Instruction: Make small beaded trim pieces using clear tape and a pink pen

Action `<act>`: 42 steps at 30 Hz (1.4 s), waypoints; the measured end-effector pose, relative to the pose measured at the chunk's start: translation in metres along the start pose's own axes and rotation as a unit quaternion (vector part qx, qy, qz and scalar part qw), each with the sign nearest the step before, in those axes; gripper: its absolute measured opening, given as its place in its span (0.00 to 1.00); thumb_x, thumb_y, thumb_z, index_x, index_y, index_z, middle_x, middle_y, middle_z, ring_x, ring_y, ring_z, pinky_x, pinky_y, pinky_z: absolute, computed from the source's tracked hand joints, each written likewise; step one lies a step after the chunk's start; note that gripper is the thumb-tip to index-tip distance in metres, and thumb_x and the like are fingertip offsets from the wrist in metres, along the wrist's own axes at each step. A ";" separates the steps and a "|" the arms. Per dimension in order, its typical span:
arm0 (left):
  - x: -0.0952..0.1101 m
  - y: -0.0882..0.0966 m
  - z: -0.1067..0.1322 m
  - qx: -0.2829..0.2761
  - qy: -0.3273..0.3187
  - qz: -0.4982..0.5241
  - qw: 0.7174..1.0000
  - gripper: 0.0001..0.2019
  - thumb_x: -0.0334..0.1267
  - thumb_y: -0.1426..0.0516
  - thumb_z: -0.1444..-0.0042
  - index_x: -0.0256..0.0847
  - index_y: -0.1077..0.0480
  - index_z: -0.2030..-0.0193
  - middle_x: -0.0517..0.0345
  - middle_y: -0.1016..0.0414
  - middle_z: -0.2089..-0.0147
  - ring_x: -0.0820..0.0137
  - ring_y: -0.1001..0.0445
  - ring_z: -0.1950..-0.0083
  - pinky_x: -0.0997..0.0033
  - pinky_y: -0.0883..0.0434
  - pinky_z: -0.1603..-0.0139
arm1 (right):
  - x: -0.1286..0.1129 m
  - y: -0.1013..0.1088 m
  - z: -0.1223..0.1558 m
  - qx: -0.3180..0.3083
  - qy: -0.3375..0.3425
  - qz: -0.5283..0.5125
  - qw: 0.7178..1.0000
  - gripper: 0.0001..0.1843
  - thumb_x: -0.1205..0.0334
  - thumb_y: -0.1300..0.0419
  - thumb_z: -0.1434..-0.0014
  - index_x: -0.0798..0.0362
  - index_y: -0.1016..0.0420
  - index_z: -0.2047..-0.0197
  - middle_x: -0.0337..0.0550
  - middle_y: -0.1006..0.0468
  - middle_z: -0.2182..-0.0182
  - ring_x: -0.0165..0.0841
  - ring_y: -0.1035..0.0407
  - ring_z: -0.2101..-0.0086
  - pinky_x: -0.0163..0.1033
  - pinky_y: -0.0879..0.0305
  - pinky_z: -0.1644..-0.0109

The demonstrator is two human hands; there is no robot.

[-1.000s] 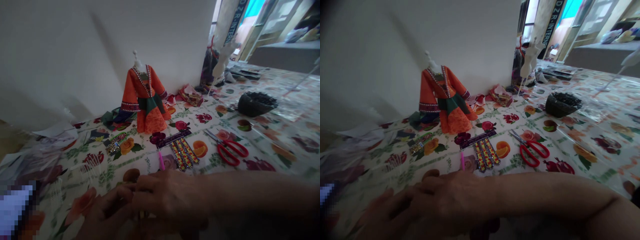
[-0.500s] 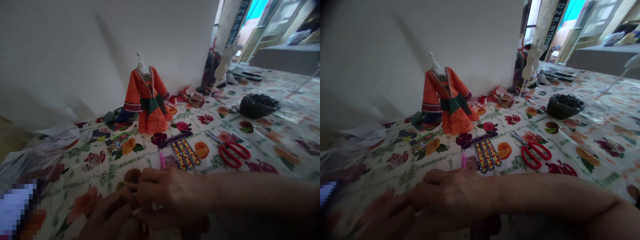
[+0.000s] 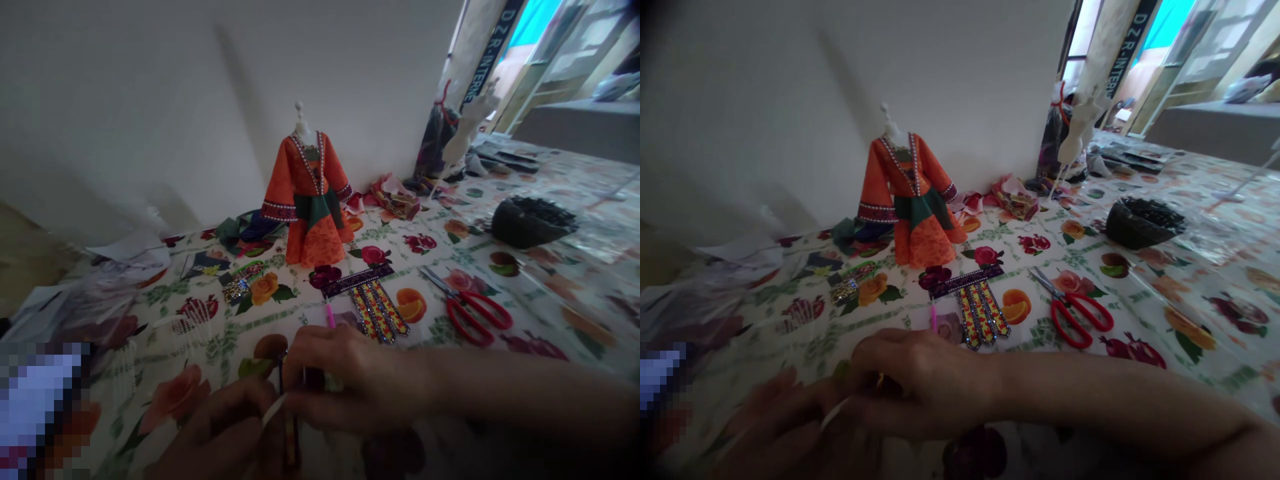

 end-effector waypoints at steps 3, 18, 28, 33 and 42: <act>0.001 -0.003 -0.001 -0.007 0.017 0.062 0.998 0.07 0.40 0.37 0.48 0.43 0.28 0.74 0.58 0.24 0.71 0.66 0.26 0.68 0.68 0.25 0.64 | 0.002 0.000 0.000 -0.016 -0.014 -0.038 0.999 0.07 0.61 0.42 0.34 0.55 0.32 0.61 0.39 0.29 0.66 0.25 0.33 0.68 0.29 0.33 0.64; 0.008 -0.004 -0.005 0.006 -0.043 -0.114 0.993 0.11 0.41 0.38 0.46 0.43 0.29 0.78 0.60 0.26 0.75 0.68 0.29 0.70 0.71 0.30 0.66 | 0.008 -0.011 0.003 -0.083 0.028 -0.016 0.996 0.05 0.71 0.42 0.37 0.60 0.30 0.57 0.45 0.29 0.63 0.28 0.33 0.64 0.30 0.32 0.59; 0.004 -0.005 -0.004 0.010 -0.062 -0.101 0.993 0.12 0.39 0.42 0.45 0.40 0.31 0.78 0.61 0.27 0.77 0.72 0.30 0.73 0.75 0.34 0.70 | 0.007 -0.011 0.005 -0.083 -0.025 -0.020 0.996 0.05 0.71 0.41 0.39 0.57 0.31 0.58 0.45 0.28 0.62 0.29 0.31 0.62 0.34 0.32 0.59; 0.007 -0.011 -0.005 0.019 -0.046 -0.123 0.991 0.13 0.40 0.42 0.44 0.39 0.33 0.78 0.63 0.31 0.78 0.74 0.34 0.74 0.76 0.38 0.73 | 0.006 -0.016 0.007 -0.088 -0.051 -0.009 0.995 0.03 0.68 0.41 0.37 0.55 0.30 0.59 0.42 0.28 0.63 0.29 0.31 0.64 0.34 0.33 0.61; 0.005 -0.012 -0.002 -0.008 -0.093 0.106 0.990 0.12 0.43 0.40 0.40 0.36 0.25 0.69 0.56 0.24 0.70 0.74 0.27 0.73 0.75 0.30 0.70 | 0.013 -0.012 0.007 -0.037 -0.161 -0.080 0.983 0.01 0.66 0.40 0.35 0.53 0.29 0.60 0.37 0.27 0.67 0.26 0.34 0.68 0.33 0.38 0.66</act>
Point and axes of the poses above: each hand's wrist, its own z-axis away from the middle knuckle, its own y-axis out of the back of the hand, x = y × z, the point moved 1 cm from there along -z, towards the middle knuckle
